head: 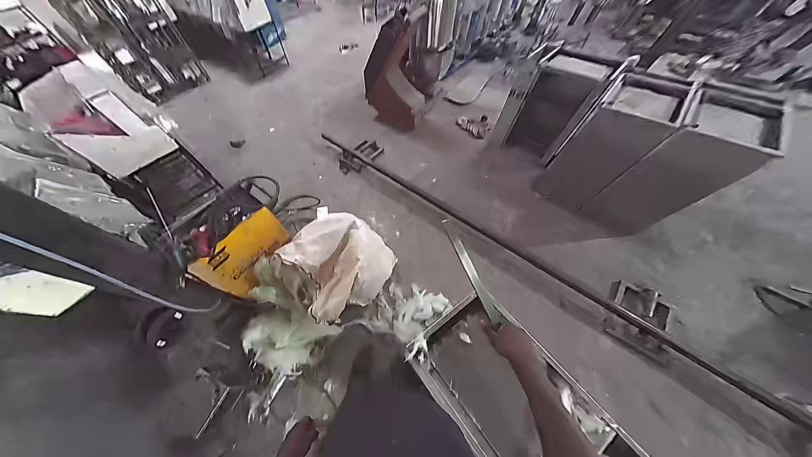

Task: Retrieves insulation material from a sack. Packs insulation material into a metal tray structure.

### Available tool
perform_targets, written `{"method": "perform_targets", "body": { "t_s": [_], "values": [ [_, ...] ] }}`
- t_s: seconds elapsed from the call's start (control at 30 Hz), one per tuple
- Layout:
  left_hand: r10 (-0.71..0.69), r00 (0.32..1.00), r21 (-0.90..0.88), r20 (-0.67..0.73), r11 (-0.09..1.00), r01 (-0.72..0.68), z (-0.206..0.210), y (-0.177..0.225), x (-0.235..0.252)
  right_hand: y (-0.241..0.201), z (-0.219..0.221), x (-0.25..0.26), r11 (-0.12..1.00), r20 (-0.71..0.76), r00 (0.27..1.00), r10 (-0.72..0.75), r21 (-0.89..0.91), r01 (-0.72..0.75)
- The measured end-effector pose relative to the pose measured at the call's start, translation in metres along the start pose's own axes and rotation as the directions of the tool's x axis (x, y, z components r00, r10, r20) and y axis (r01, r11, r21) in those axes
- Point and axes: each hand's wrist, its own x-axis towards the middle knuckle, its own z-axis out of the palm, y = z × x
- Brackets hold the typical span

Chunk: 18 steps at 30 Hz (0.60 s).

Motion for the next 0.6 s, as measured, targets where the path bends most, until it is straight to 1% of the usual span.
{"method": "perform_targets", "body": {
  "t_s": [0.03,0.07,0.1,0.13,0.17,0.2,0.27,0.3,0.37,0.4,0.5,0.6],
  "values": [
    [-0.004,1.0,0.031,-0.013,0.999,0.005,0.005,-0.018,0.01,0.003,0.025,0.004,0.999,0.034,0.999,0.017,-0.034,-0.016],
    [-0.014,1.0,0.038,-0.024,0.999,0.015,0.006,-0.027,0.006,0.009,0.05,0.005,0.999,0.069,0.997,0.031,-0.042,-0.028],
    [-0.028,0.999,0.038,-0.036,0.999,0.029,0.004,-0.027,-0.001,0.017,0.075,0.009,0.998,0.101,0.994,0.051,-0.04,-0.047],
    [-0.064,0.998,0.04,-0.019,0.997,0.065,0.005,-0.027,-0.015,0.031,0.099,0.011,0.996,0.145,0.986,0.08,-0.039,-0.075],
    [-0.095,0.995,0.036,-0.008,0.995,0.095,0.007,-0.027,-0.026,0.043,0.119,0.014,0.993,0.179,0.978,0.108,-0.061,-0.098],
    [-0.123,0.992,0.019,0.005,0.992,0.123,0.01,-0.035,-0.033,0.054,0.135,0.012,0.99,0.212,0.968,0.132,-0.081,-0.117],
    [-0.15,0.989,-0.036,0.015,0.988,0.15,0.019,-0.071,-0.029,0.069,0.158,0.007,0.984,0.261,0.951,0.165,-0.112,-0.14],
    [-0.155,0.987,-0.047,0.028,0.987,0.157,0.023,-0.089,-0.026,0.078,0.166,0.004,0.98,0.278,0.943,0.18,-0.129,-0.149],
    [-0.163,0.986,-0.083,0.046,0.983,0.166,0.026,-0.101,-0.024,0.095,0.178,0.0,0.975,0.308,0.929,0.207,-0.141,-0.171],
    [-0.158,0.987,-0.097,0.043,0.982,0.161,0.021,-0.099,-0.023,0.1,0.181,-0.001,0.974,0.324,0.92,0.219,-0.134,-0.184],
    [-0.113,0.993,-0.138,0.019,0.984,0.114,0.002,-0.078,-0.019,0.107,0.179,-0.002,0.969,0.324,0.915,0.239,-0.136,-0.205],
    [-0.035,0.999,-0.119,0.01,0.992,0.036,-0.014,-0.053,-0.009,0.1,0.168,-0.004,0.96,0.33,0.907,0.261,-0.189,-0.208]
  ]
}}
